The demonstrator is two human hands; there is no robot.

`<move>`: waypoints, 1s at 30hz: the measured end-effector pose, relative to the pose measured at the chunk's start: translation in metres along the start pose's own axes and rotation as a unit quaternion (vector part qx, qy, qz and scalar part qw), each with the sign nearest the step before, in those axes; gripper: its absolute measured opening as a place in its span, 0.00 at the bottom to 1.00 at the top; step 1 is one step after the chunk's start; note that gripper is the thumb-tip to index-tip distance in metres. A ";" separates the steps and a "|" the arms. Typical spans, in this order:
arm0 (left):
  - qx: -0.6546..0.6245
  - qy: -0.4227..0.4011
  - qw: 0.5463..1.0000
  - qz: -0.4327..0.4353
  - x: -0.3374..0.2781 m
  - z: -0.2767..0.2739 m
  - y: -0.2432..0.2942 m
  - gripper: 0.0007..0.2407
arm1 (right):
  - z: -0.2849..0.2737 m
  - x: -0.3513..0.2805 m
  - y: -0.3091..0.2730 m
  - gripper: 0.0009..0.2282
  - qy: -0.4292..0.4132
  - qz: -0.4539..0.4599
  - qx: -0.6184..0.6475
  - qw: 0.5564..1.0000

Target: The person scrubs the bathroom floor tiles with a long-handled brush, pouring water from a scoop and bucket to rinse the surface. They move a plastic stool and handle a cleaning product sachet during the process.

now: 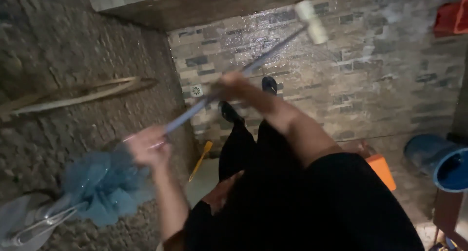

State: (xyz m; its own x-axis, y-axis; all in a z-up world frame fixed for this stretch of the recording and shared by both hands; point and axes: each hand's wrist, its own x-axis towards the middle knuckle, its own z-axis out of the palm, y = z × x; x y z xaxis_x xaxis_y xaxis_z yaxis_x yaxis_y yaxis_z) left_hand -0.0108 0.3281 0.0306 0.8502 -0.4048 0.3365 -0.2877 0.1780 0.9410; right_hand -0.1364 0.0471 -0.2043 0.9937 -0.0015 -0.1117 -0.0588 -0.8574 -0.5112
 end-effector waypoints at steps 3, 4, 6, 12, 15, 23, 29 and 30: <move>-0.278 0.083 0.919 -0.267 -0.042 0.078 -0.043 0.21 | -0.011 -0.062 0.078 0.10 -0.111 0.136 0.044 0.983; -0.282 0.044 0.924 -0.253 -0.045 0.095 -0.048 0.22 | -0.015 -0.063 0.089 0.12 -0.123 0.161 0.048 0.978; -0.331 0.051 0.908 -0.252 -0.030 0.091 -0.045 0.22 | -0.015 -0.058 0.087 0.16 -0.156 0.192 0.051 0.967; 0.126 0.090 0.988 -0.014 0.021 -0.027 0.093 0.27 | -0.011 0.052 -0.059 0.14 -0.120 0.099 0.081 0.984; -0.093 0.094 0.989 -0.061 0.036 -0.075 0.169 0.26 | -0.032 0.091 -0.151 0.13 0.080 -0.073 0.189 0.976; -0.174 0.077 0.980 -0.049 0.009 -0.039 0.162 0.23 | -0.058 0.064 -0.116 0.07 0.023 -0.078 0.314 0.946; -0.277 0.011 0.957 -0.082 -0.008 0.006 0.104 0.24 | -0.063 0.012 -0.067 0.14 -0.007 0.061 0.126 0.990; -0.299 0.006 0.950 -0.090 -0.011 0.013 0.091 0.24 | -0.060 0.008 -0.054 0.14 -0.043 0.086 0.118 0.988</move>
State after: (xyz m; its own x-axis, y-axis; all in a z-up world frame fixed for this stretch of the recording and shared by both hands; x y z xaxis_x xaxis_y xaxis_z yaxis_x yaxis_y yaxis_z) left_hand -0.0526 0.3370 0.1128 0.8677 -0.4676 0.1685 0.1620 0.5866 0.7935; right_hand -0.1194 0.0623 -0.1264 0.9559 -0.0844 -0.2811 -0.2567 -0.7048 -0.6613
